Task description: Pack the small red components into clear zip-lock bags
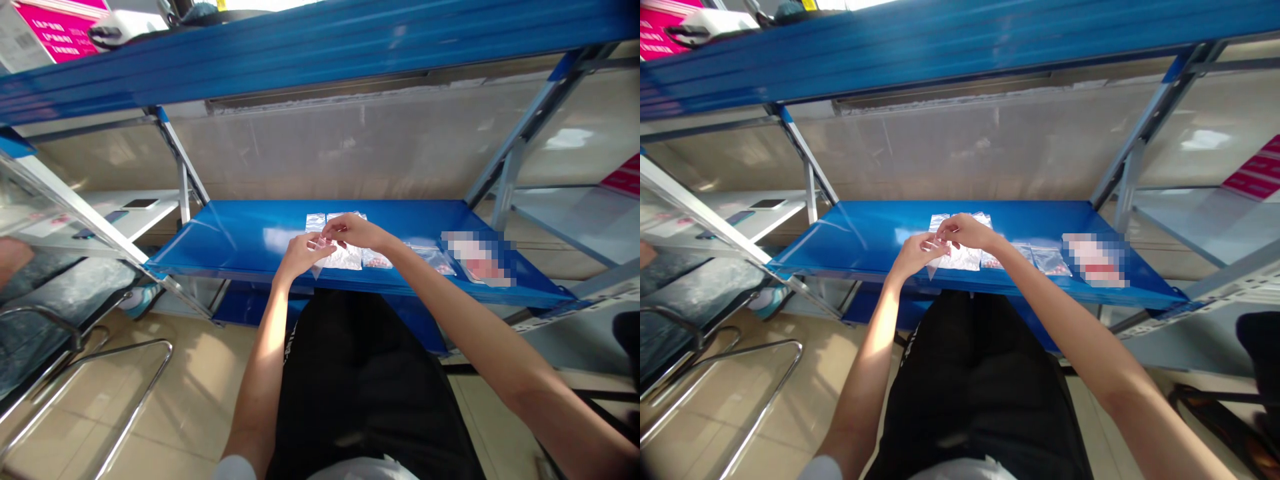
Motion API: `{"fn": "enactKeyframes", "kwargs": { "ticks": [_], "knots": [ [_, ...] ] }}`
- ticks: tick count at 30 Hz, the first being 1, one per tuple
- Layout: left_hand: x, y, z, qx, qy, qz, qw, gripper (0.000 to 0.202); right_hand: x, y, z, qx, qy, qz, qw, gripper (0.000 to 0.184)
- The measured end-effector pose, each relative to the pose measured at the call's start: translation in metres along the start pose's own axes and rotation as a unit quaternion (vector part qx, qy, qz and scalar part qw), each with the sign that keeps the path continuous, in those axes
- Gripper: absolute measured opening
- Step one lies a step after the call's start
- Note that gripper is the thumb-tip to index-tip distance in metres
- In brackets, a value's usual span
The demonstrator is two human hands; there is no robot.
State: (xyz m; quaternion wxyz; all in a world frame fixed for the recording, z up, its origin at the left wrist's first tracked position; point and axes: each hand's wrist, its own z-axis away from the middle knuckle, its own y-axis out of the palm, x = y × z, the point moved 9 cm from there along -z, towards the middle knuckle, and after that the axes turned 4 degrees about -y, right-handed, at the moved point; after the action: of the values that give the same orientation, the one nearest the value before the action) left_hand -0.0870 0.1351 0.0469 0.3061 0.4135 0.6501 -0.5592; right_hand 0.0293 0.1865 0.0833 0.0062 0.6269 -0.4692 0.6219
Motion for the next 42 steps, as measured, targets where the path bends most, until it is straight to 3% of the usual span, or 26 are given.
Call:
{"fn": "enactKeyframes", "kwargs": {
  "ticks": [4, 6, 11, 15, 19, 26, 32, 37, 42],
  "knots": [
    [0.002, -0.004, -0.001, -0.024, -0.005, -0.007, 1.000, 0.048, -0.021, -0.020, 0.002, -0.108, 0.043, -0.039, 0.992, 0.019],
    [0.008, -0.007, -0.004, -0.035, -0.022, -0.009, 0.999, 0.050, -0.041, -0.024, 0.001, -0.133, 0.076, 0.007, 0.988, 0.016],
    [0.018, -0.011, -0.006, -0.061, -0.035, -0.019, 0.997, 0.056, -0.080, -0.016, -0.007, -0.137, 0.106, 0.223, 0.959, 0.017],
    [0.022, -0.014, -0.007, -0.069, -0.039, -0.034, 0.996, 0.058, -0.094, 0.000, -0.016, -0.124, 0.091, 0.291, 0.944, 0.026],
    [0.023, -0.017, -0.006, -0.072, -0.049, -0.047, 0.995, 0.056, -0.104, 0.008, -0.020, -0.103, 0.111, 0.325, 0.934, 0.024],
    [0.018, -0.019, -0.001, -0.074, -0.046, -0.034, 0.996, 0.055, -0.100, 0.009, -0.022, -0.099, 0.131, 0.315, 0.935, 0.024],
    [0.017, -0.015, -0.001, -0.061, -0.035, -0.039, 0.997, 0.049, -0.075, -0.009, -0.014, -0.164, 0.101, 0.217, 0.957, 0.015],
    [0.017, -0.013, -0.001, -0.055, -0.026, -0.040, 0.997, 0.047, -0.055, -0.016, -0.012, -0.171, 0.068, 0.180, 0.966, 0.013],
    [0.017, -0.011, -0.003, -0.052, -0.018, -0.045, 0.997, 0.043, -0.064, -0.017, -0.010, -0.161, 0.114, 0.214, 0.957, 0.012]
  ]
}}
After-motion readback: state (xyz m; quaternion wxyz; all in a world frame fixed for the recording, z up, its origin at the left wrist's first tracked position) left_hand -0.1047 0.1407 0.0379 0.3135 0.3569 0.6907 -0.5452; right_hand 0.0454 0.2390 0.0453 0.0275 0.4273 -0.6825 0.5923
